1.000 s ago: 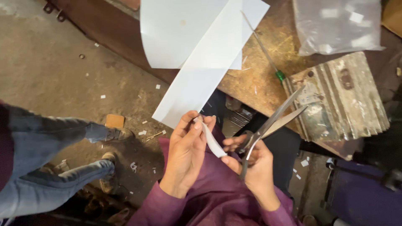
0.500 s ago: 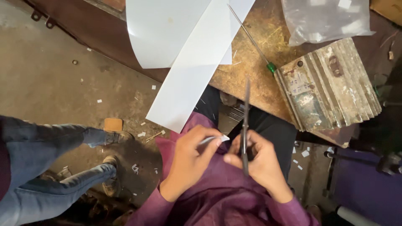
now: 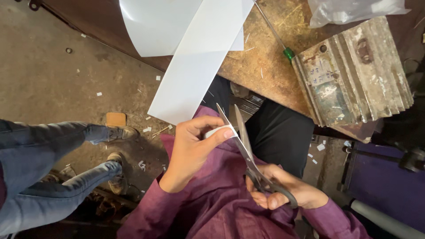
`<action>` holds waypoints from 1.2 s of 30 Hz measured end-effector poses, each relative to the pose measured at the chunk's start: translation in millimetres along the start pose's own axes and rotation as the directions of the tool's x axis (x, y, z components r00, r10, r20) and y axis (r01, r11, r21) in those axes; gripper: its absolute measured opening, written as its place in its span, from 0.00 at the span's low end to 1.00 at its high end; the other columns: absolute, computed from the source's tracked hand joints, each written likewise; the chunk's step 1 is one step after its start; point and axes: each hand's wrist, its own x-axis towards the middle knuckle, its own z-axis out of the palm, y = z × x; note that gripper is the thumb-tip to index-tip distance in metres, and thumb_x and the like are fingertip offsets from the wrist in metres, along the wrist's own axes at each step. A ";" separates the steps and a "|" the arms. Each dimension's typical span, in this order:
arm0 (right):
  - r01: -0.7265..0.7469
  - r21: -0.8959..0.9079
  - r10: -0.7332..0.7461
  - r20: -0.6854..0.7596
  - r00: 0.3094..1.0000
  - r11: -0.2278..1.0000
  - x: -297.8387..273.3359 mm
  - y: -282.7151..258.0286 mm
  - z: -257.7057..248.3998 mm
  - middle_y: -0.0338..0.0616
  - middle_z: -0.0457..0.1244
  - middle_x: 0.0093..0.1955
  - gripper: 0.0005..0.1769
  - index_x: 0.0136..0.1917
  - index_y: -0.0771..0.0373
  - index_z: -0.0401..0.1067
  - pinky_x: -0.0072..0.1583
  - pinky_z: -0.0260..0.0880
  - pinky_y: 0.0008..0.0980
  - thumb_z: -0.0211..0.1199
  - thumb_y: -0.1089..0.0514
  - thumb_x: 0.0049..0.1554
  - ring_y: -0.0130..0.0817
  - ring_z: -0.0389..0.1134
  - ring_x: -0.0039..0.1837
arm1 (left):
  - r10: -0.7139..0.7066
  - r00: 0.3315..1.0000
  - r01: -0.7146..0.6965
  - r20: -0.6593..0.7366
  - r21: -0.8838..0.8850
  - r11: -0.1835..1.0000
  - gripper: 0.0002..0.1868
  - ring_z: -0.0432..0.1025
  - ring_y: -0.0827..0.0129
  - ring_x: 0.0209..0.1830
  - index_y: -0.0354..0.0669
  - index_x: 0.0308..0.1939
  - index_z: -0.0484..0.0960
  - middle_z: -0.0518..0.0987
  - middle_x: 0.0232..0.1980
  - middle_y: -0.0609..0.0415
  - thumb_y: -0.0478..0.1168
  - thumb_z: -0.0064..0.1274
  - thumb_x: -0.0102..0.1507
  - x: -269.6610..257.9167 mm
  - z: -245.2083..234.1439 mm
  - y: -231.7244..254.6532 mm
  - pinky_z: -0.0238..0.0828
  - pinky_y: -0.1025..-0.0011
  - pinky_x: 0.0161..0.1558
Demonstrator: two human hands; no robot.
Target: The person cuts a white sheet of paper into narrow strips using scissors. They then insert these strips into the slots of a cylindrical metal component. The person repeats this process of cutting and inserting multiple times.
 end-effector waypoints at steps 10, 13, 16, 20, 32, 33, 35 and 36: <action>0.008 -0.098 -0.023 -0.154 0.988 0.995 -6.3 24.0 -22.0 0.40 0.63 0.35 0.38 0.54 0.71 0.69 0.39 0.62 0.26 0.84 0.48 0.40 0.26 0.62 0.36 | -0.010 1.000 0.010 0.022 0.016 1.000 0.08 0.75 0.82 0.37 0.31 0.45 0.86 0.84 0.39 0.58 0.30 0.63 0.63 1.5 -2.9 0.3 0.72 0.81 0.40; -0.045 -0.130 0.021 -0.182 0.983 0.990 -2.8 26.2 -25.7 0.44 0.64 0.33 0.31 0.48 0.71 0.71 0.35 0.62 0.27 0.84 0.52 0.40 0.27 0.64 0.32 | 0.007 0.998 -0.008 0.054 0.029 1.000 0.08 0.75 0.81 0.38 0.30 0.46 0.86 0.84 0.40 0.57 0.30 0.63 0.63 4.7 -2.7 -0.9 0.72 0.81 0.40; -0.130 -0.107 0.101 -0.239 0.966 0.986 -2.0 26.0 -24.1 0.49 0.67 0.31 0.26 0.42 0.71 0.72 0.33 0.64 0.30 0.84 0.56 0.39 0.31 0.66 0.30 | -0.002 0.998 -0.004 0.067 0.086 0.996 0.09 0.74 0.81 0.37 0.30 0.46 0.85 0.84 0.39 0.56 0.30 0.63 0.63 4.5 -0.9 3.0 0.70 0.82 0.38; -0.294 -0.541 0.008 -0.469 0.883 0.788 -17.5 21.8 -14.8 0.49 0.70 0.38 0.31 0.46 0.67 0.74 0.45 0.72 0.34 0.86 0.53 0.36 0.39 0.72 0.40 | 0.131 0.988 -0.105 -0.085 0.258 0.960 0.11 0.77 0.82 0.39 0.33 0.48 0.85 0.85 0.42 0.58 0.31 0.63 0.61 -1.6 -1.5 22.3 0.72 0.82 0.40; -0.245 -0.923 -0.861 -0.370 0.348 0.297 -50.0 -27.1 45.1 0.46 0.69 0.53 0.23 0.54 0.64 0.75 0.53 0.74 0.37 0.77 0.59 0.47 0.44 0.74 0.53 | 0.427 0.895 -0.435 0.130 0.467 0.770 0.19 0.81 0.74 0.44 0.35 0.58 0.77 0.85 0.43 0.55 0.28 0.61 0.63 -8.7 78.2 4.2 0.79 0.74 0.49; -0.251 -0.946 -0.921 -0.273 0.278 0.205 -47.3 -27.2 47.4 0.46 0.69 0.51 0.19 0.52 0.65 0.75 0.53 0.73 0.37 0.76 0.59 0.48 0.44 0.73 0.52 | 0.499 0.846 -0.512 0.189 0.552 0.658 0.20 0.82 0.74 0.43 0.36 0.58 0.77 0.85 0.42 0.54 0.28 0.62 0.63 -9.0 87.9 0.3 0.79 0.74 0.47; -0.258 -0.960 -0.969 -0.161 0.189 0.109 -49.5 -26.6 47.0 0.45 0.69 0.50 0.13 0.51 0.65 0.75 0.53 0.73 0.36 0.72 0.62 0.52 0.43 0.72 0.52 | 0.536 0.792 -0.589 0.293 0.599 0.542 0.18 0.82 0.70 0.43 0.37 0.56 0.78 0.85 0.42 0.53 0.28 0.63 0.62 -10.4 107.1 -5.3 0.79 0.74 0.47; -0.247 -0.963 -0.974 -0.153 0.168 0.109 -54.8 -25.5 45.6 0.44 0.69 0.50 0.11 0.51 0.65 0.75 0.53 0.74 0.35 0.70 0.64 0.55 0.41 0.73 0.52 | 0.551 0.759 -0.627 0.346 0.615 0.478 0.18 0.81 0.68 0.42 0.38 0.55 0.79 0.85 0.42 0.52 0.28 0.63 0.62 -11.5 117.0 -7.2 0.78 0.74 0.46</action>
